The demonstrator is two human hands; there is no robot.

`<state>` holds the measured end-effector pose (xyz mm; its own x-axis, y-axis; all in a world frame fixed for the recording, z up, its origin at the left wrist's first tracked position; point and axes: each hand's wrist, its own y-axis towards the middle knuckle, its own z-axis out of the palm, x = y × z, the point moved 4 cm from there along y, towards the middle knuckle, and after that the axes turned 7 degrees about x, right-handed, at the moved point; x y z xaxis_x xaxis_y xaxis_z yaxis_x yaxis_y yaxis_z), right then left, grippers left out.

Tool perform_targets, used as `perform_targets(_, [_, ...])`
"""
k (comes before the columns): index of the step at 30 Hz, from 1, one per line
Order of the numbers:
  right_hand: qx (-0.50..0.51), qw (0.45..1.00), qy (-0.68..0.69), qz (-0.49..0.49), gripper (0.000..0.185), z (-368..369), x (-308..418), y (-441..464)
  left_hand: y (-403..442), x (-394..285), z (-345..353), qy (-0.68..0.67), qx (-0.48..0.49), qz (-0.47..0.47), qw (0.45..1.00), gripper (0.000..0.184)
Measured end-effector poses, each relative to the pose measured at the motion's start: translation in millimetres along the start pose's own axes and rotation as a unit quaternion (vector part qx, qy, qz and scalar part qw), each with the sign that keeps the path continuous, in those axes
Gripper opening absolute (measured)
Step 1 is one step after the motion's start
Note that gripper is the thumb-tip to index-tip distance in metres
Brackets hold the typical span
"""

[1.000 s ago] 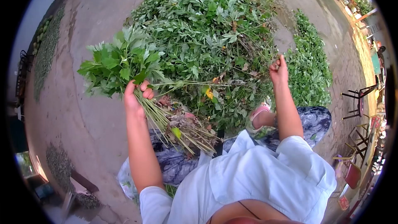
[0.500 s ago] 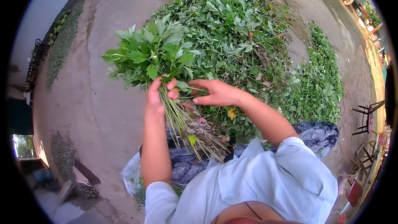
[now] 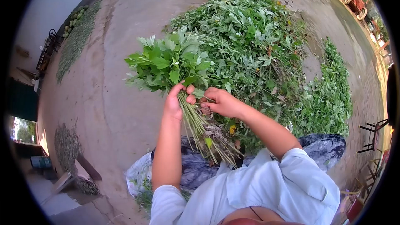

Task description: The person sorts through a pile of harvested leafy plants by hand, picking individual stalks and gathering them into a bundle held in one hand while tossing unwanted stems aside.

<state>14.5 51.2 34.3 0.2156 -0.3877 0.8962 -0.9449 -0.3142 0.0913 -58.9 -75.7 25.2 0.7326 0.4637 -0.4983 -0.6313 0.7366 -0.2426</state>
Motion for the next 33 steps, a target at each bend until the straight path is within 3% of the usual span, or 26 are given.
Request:
perform_targets(3, [-0.022,1.000,0.020,0.011,0.015,3,-1,-1,-2,-2,-2,0.018,-0.012,0.013,1.000,0.015])
perform_targets(6, [-0.086,0.994,-0.066,-0.027,0.012,-7,9,-3,-2,-3,-2,0.039,-0.052,0.031,0.997,0.015])
perform_targets(8, [-0.231,0.959,-0.163,0.006,0.013,-23,18,-8,2,-1,-7,0.010,0.002,-0.003,1.000,0.015])
perform_targets(9, [-0.221,0.960,0.036,0.167,0.016,-32,25,-11,1,-2,-4,0.032,-0.043,0.022,0.998,0.014])
perform_targets(12, [-0.292,0.949,-0.013,0.120,0.025,-50,40,-3,2,0,-16,0.062,-0.095,0.057,0.992,0.018])
perform_targets(14, [-0.238,0.962,-0.063,0.121,0.032,-38,55,11,4,1,-22,0.057,-0.072,0.078,0.993,0.021])
perform_targets(16, [-0.186,0.973,-0.122,0.054,0.037,-18,61,25,0,5,-1,0.055,-0.086,0.097,0.990,0.026])
perform_targets(18, [-0.106,0.967,-0.181,0.143,0.037,-1,64,33,-2,6,2,0.054,-0.101,0.117,0.987,0.032])
perform_targets(20, [-0.096,0.963,-0.209,0.137,0.037,10,62,42,0,14,-6,0.045,-0.049,0.069,0.995,0.042])
perform_targets(22, [-0.084,0.957,-0.239,0.141,0.037,18,62,46,-3,13,5,0.040,-0.067,0.067,0.995,0.037])
perform_targets(24, [-0.043,0.943,-0.292,0.151,0.042,26,63,46,0,9,5,0.046,-0.013,0.066,0.997,0.034])
perform_targets(25, [-0.047,0.941,-0.294,0.162,0.042,27,64,43,-3,6,14,0.024,-0.004,0.048,0.999,0.024])
perform_targets(26, [-0.082,0.950,-0.283,0.104,0.040,29,70,39,-1,7,10,0.021,0.001,0.037,0.999,0.024])
perform_targets(27, [-0.116,0.954,-0.272,0.045,0.038,29,74,34,-1,4,-1,0.048,-0.062,0.073,0.994,0.022])
perform_targets(28, [-0.117,0.953,-0.275,0.054,0.038,30,64,27,-2,0,-11,0.075,-0.126,0.110,0.983,0.023])
perform_targets(30, [-0.045,0.975,-0.188,-0.106,0.043,35,49,11,-5,-6,-18,0.055,-0.112,0.097,0.987,0.024])
perform_targets(31, [0.030,0.990,-0.045,-0.131,0.041,19,43,2,-8,-6,-12,0.039,-0.153,0.080,0.984,0.026])
perform_targets(32, [0.108,0.988,0.107,0.001,0.036,-3,31,-5,-10,-9,-9,0.034,-0.154,0.078,0.984,0.026])
perform_targets(33, [0.088,0.954,0.275,0.078,0.031,-15,5,-10,-14,-14,-9,0.055,-0.149,0.073,0.985,0.028])
